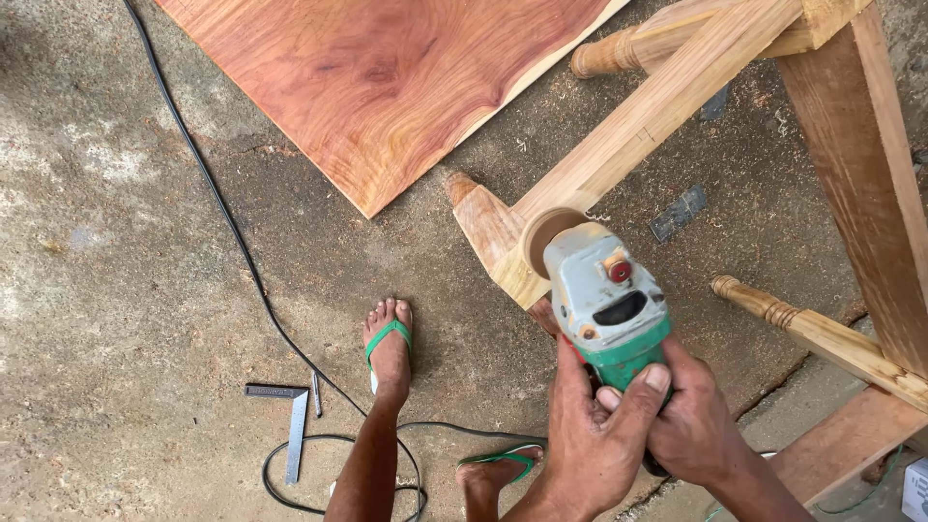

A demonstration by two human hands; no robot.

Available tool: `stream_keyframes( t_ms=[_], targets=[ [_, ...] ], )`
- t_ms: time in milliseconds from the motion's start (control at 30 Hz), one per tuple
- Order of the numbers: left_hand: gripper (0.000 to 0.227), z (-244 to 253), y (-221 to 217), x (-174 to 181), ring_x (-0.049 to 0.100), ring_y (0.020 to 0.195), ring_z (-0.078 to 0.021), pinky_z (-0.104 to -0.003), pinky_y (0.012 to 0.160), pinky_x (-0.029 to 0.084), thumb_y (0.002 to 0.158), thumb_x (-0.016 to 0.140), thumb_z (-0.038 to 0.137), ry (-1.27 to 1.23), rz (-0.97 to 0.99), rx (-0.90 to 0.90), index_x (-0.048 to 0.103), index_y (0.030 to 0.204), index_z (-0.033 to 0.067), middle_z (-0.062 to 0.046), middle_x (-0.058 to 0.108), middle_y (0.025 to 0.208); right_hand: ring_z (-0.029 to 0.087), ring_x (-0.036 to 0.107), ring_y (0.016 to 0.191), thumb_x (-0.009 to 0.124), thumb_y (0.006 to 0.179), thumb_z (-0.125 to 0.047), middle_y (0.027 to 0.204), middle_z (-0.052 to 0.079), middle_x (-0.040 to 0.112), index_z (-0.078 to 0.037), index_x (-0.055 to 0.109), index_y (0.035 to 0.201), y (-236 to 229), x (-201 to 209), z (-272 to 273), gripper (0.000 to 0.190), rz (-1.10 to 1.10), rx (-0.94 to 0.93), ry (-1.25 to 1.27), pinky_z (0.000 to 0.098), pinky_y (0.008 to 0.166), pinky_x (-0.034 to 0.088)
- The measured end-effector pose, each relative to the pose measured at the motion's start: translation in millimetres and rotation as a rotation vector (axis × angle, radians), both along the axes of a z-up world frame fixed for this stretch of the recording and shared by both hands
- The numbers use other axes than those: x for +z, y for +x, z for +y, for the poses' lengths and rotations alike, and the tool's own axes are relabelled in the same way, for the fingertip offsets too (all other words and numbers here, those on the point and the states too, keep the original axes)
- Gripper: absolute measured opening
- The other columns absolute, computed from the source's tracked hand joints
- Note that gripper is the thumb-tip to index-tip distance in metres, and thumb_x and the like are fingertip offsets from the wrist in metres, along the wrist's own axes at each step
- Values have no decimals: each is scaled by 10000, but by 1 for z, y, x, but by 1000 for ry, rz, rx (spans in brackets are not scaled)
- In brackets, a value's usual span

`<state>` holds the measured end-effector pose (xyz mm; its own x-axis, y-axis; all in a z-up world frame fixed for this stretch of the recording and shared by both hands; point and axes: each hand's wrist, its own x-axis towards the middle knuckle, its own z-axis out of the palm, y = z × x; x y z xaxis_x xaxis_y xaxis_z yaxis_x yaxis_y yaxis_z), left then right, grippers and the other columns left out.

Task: Sanding the joints and surface of a wooden furniture frame using an angle grinder.

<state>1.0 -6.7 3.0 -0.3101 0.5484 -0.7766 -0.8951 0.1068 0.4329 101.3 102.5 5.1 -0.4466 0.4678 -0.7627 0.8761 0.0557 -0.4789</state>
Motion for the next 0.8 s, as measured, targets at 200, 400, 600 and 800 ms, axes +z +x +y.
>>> stream_keyframes(
  t_ms=[200,400,600,800],
  targets=[
    [684,-20,19,-4,618,1221,-196,-372,1061,502,951,693,258,58,-37,166,381,1507,10,-132,634,1341,216,740,891,821,723,-272,982,100,752,-50,590,1262,-3,1,-13,627,-29,93,-89,367,771,612],
    [673,-18,25,-2,645,1212,-218,-383,1048,516,950,699,264,38,52,71,404,1498,10,-144,659,1327,207,782,891,819,732,-241,998,107,749,-46,575,1278,8,4,-14,630,-28,31,-102,372,771,613],
    [671,-21,39,-3,636,1249,-207,-380,1081,503,937,700,217,33,0,71,396,1499,13,-141,647,1352,220,753,897,815,739,-248,985,105,759,-52,577,1270,22,6,-18,613,-67,4,-132,373,766,629],
    [682,-23,48,0,643,1227,-202,-374,1066,507,930,705,197,63,-21,71,388,1505,12,-135,661,1330,234,717,959,820,724,-264,1060,112,728,-43,568,1295,46,7,-27,662,-95,40,-11,384,803,604]
  ],
)
